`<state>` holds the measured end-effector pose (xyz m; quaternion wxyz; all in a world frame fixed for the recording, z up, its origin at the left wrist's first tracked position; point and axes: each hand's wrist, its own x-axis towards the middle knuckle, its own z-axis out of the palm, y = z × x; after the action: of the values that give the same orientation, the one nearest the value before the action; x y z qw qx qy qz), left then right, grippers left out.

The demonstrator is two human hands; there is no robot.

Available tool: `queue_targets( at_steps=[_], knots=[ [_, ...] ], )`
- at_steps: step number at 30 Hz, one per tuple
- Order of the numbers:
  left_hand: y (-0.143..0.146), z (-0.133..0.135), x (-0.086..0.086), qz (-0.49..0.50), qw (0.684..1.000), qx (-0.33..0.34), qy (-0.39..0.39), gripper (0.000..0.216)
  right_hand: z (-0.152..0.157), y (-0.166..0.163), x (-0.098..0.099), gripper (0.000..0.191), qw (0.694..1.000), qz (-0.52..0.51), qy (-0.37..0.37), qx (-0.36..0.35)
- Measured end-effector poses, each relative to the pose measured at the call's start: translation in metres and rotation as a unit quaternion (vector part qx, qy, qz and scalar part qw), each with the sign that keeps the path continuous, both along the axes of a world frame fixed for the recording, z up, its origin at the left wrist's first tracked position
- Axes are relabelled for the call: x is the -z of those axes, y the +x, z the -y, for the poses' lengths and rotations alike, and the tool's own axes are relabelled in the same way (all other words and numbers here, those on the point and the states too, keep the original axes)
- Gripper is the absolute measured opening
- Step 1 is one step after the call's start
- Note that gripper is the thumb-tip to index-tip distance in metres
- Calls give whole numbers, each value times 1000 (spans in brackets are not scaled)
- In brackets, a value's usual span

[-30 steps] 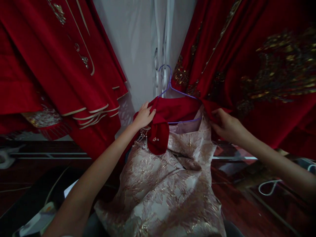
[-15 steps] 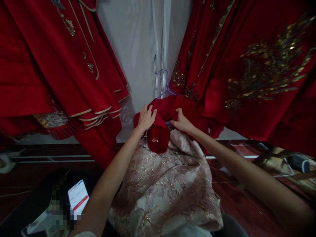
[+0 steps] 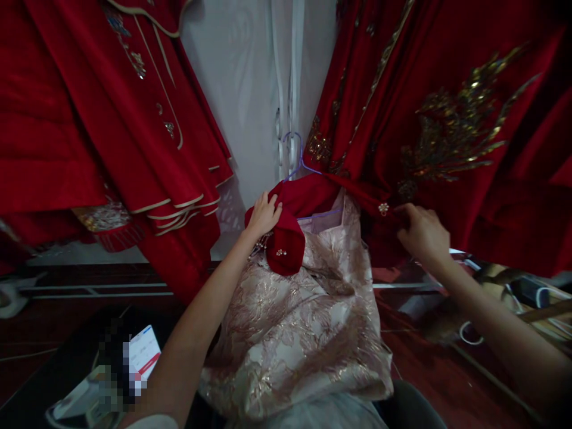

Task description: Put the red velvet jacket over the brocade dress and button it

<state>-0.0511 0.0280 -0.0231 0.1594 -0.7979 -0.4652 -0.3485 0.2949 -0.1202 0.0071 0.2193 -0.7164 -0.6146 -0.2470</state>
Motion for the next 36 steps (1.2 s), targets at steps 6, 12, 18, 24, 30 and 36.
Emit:
queue_targets(
  at_steps=[6, 12, 18, 24, 30, 36],
  knots=[
    [2, 1, 0, -7, 1000, -8, 3, 37, 33, 55, -9, 42, 986, -146, -58, -58],
    [8, 4, 3, 17, 1000, -8, -5, 38, 52, -18, 1, 29, 874, -301, -191, -330],
    [-1, 2, 0, 33, 999, -8, -15, 35, 46, -117, 55, 45, 841, -217, -304, -392],
    [-6, -5, -1, 24, 999, 18, -28, 32, 22, -117, 61, 43, 863, -57, -389, -317],
    [-4, -2, 1, 6, 1000, 12, -21, 31, -25, -99, 4, 19, 883, -123, -302, -338],
    [-3, -3, 1, -12, 1000, 0, -9, 31, -85, -111, 11, 53, 958, -194, -67, -200]
  ],
)
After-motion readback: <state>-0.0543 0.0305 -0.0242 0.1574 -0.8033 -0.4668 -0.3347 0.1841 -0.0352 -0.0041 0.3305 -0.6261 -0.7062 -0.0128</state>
